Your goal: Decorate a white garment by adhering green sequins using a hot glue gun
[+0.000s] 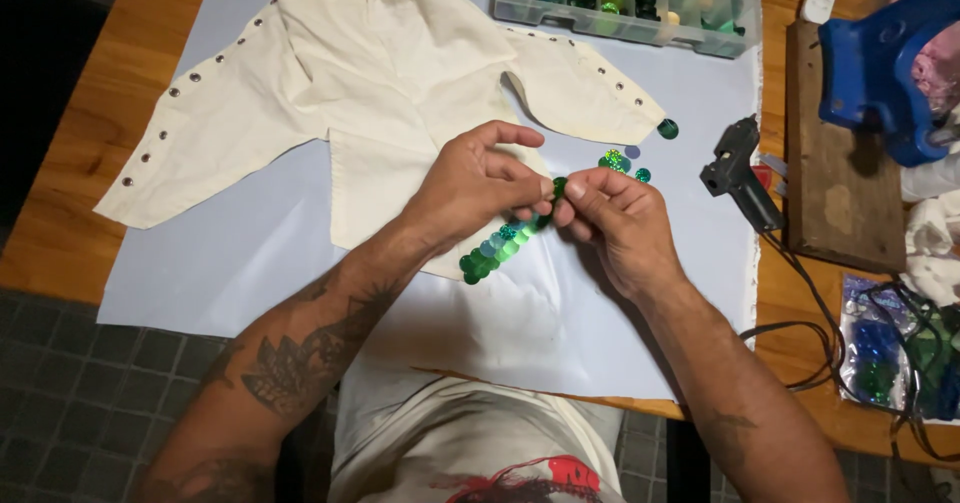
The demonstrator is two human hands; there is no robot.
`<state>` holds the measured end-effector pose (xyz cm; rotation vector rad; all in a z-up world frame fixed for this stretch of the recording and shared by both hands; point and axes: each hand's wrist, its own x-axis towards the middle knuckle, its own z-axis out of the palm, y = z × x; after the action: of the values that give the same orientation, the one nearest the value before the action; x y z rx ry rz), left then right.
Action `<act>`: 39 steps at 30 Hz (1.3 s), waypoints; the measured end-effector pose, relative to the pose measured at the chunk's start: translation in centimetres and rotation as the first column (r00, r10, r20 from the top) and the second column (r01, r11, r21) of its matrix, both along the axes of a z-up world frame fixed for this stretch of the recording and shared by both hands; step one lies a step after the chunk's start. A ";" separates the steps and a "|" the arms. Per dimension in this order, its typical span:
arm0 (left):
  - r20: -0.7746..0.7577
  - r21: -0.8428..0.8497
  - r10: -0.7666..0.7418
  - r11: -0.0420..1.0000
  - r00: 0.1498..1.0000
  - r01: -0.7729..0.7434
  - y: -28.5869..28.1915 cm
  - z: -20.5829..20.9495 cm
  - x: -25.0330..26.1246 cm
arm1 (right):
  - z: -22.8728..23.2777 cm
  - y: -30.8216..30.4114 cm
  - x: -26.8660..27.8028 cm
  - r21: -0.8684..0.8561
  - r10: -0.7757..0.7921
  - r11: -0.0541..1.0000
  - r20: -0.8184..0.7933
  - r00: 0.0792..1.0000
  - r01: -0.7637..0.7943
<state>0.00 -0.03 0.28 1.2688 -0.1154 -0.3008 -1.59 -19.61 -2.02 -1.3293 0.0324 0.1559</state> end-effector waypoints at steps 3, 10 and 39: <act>0.018 0.031 -0.018 0.999 1.000 0.018 -0.2 -0.2 -0.2 | -0.2 0.1 0.0 -0.016 -0.035 0.999 0.036 0.999 0.036; 0.119 -0.027 0.072 0.997 0.990 -0.069 -0.2 -1.4 0.3 | 0.4 0.6 -0.3 -0.040 -0.077 0.996 0.109 0.991 0.081; 0.519 0.625 -0.098 0.722 0.849 -0.298 3.5 -2.8 2.0 | 1.9 -1.1 2.5 -0.764 0.286 0.616 -0.010 0.958 -0.192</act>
<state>2.03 3.50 -2.53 2.0912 -0.4300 0.1449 0.95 -20.70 -0.08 -2.2040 -0.2054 0.3190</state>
